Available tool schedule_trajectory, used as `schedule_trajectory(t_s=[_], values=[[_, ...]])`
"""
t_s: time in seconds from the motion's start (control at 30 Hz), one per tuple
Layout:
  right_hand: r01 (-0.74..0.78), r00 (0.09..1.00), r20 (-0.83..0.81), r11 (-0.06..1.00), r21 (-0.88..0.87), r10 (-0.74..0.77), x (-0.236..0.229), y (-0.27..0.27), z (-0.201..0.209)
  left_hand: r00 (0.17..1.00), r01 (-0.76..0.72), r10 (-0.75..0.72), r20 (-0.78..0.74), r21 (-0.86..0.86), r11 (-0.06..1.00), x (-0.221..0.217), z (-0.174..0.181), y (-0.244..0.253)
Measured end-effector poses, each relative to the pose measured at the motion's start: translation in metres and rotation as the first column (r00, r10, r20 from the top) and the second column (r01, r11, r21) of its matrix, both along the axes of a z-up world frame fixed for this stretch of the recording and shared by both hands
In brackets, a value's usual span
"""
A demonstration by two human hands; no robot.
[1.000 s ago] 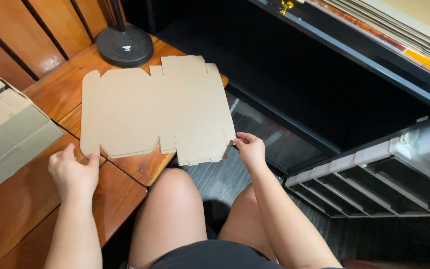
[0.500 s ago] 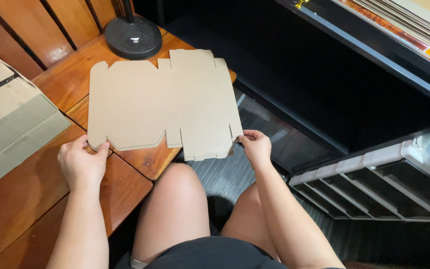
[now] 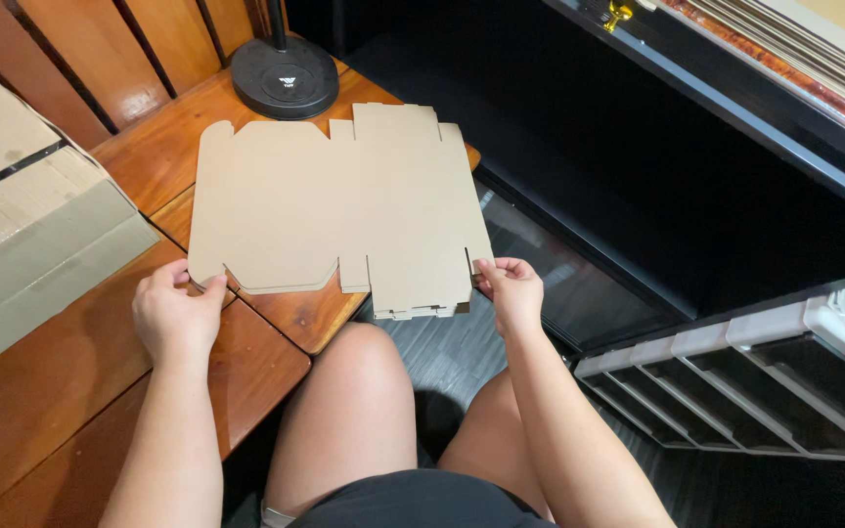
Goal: The person repeatedly picks up flat cardboard pieces from a wooden bench, aligns them, and places them onto a stack on a black shelf. The person continues this cycle of picking, aligning, and stacking the cardboard pieces throughout the video.
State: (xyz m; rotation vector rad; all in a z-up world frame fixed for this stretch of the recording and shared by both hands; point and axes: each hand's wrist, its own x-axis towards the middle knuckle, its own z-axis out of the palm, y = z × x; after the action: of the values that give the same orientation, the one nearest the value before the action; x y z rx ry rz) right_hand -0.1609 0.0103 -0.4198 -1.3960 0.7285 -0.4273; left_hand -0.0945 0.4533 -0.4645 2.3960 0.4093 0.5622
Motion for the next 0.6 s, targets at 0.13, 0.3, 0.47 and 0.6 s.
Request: schedule_trajectory(t_s=[0.13, 0.3, 0.47, 0.6], values=[[-0.006, 1.0, 0.03, 0.998, 0.068, 0.004, 0.001, 0.0, -0.006, 1.0, 0.002, 0.0, 0.022, -0.086, 0.996, -0.005, 0.013, -0.001], [-0.053, 0.999, 0.014, 0.997, 0.051, 0.052, -0.004, 0.011, 0.006, 0.989, 0.068, -0.014, 0.149, -0.365, 0.929, -0.016, 0.042, -0.009], [-0.049, 0.999, 0.01, 0.998, 0.03, 0.049, -0.004, 0.007, 0.001, 0.977, 0.17, -0.041, 0.211, -0.639, 0.75, -0.005, 0.03, -0.003], [-0.048, 0.999, 0.007, 0.999, 0.011, 0.048, -0.005, 0.006, -0.001, 0.987, 0.142, -0.038, 0.159, -0.721, 0.678, -0.004, 0.038, -0.004]])
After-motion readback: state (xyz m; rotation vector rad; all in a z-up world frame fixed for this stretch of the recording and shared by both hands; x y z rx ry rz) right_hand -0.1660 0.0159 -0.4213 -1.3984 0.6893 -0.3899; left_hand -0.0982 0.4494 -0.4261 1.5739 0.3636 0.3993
